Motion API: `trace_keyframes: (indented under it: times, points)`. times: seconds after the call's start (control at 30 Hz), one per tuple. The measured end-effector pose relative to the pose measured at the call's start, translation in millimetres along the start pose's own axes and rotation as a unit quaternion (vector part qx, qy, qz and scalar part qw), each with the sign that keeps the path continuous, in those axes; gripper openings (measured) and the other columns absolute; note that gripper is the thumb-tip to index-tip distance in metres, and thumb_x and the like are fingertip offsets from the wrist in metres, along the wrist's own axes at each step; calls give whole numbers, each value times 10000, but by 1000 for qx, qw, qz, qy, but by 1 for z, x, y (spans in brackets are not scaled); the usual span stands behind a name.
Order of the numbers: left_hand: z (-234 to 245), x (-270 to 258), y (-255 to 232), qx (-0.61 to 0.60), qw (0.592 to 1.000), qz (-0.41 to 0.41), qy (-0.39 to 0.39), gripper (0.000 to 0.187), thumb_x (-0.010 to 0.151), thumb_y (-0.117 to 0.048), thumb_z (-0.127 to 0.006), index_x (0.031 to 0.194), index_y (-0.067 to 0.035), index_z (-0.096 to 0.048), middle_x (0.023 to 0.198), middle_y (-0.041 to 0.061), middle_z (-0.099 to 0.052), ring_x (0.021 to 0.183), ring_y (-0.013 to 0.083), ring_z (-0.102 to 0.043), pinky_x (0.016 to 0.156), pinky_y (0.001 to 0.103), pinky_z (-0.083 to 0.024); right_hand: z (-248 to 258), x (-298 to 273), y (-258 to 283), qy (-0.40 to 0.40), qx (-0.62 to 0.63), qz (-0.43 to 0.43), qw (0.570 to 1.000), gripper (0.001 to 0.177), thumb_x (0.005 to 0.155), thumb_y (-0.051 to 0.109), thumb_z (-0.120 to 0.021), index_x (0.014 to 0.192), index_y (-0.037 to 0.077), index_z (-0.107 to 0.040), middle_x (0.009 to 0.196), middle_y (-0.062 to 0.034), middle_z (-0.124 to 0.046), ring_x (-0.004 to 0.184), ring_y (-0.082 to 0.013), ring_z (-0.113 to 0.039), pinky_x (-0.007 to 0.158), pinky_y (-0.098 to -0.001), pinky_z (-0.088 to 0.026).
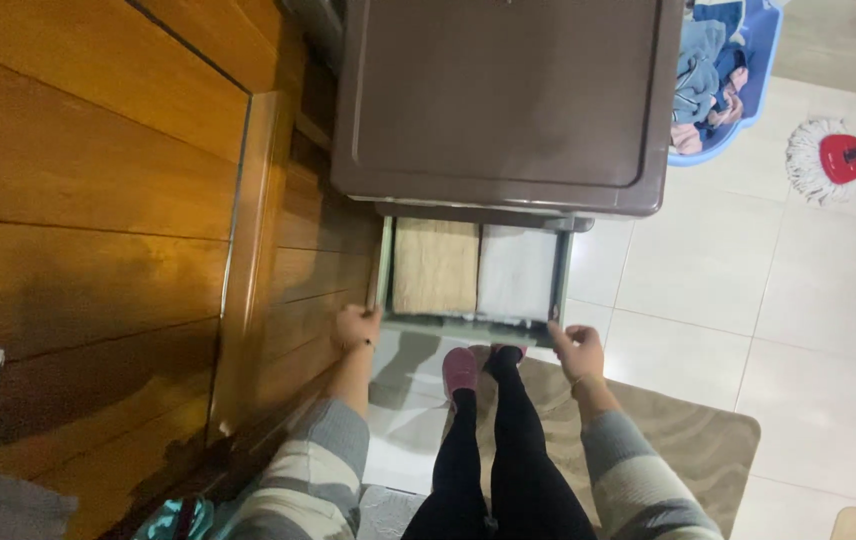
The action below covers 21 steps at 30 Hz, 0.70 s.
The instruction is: The person folds several white and grey towels and places them into a drawer. They also move a hairbrush from the top of the drawer unit into the drawer itself.
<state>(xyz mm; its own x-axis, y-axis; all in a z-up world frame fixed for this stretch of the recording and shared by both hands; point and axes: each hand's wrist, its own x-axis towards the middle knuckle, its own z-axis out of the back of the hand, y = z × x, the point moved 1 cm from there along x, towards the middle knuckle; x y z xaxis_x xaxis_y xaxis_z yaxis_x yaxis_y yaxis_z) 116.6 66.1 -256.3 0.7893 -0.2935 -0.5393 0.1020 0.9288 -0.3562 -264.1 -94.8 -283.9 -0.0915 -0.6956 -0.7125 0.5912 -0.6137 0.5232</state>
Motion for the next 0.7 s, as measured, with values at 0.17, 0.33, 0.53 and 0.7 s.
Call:
trace_keyframes:
  times: [0.17,0.33,0.53,0.7]
  points:
    - [-44,7,102,40,997,57,28,541,764,-461,-847,1127,-76,-734,1101,184,-738,1092,388,-709,847,499,-605,-10,-25,-58,21,-133,-71,988,581,829,528,-845,1298,228,-679,1193,-48,-757,1119,-252,-715,948,-451,-566]
    - [-28,-27,92,73,995,58,38,425,871,-262,-728,1216,-24,-658,1074,183,-763,1121,405,-700,917,542,-594,-9,-89,-14,30,-157,-72,984,430,906,211,-685,1323,105,-701,1303,-129,-733,1252,-293,-662,1044,-464,-535]
    - [-6,-61,57,138,989,41,29,392,934,-247,-652,1266,-40,-634,1130,167,-754,1166,366,-691,968,518,-573,-17,-66,-47,-1,-225,-57,973,506,885,289,-694,1367,134,-677,1295,-137,-686,1213,-300,-671,1036,-452,-566]
    - [8,-97,7,133,991,-16,-22,518,925,-264,-675,1394,-80,-554,1331,193,-568,1221,401,-581,992,522,-527,-23,-130,-1,-124,-196,90,969,371,908,202,-735,1236,52,-652,1149,-179,-669,1121,-394,-671,957,-502,-569]
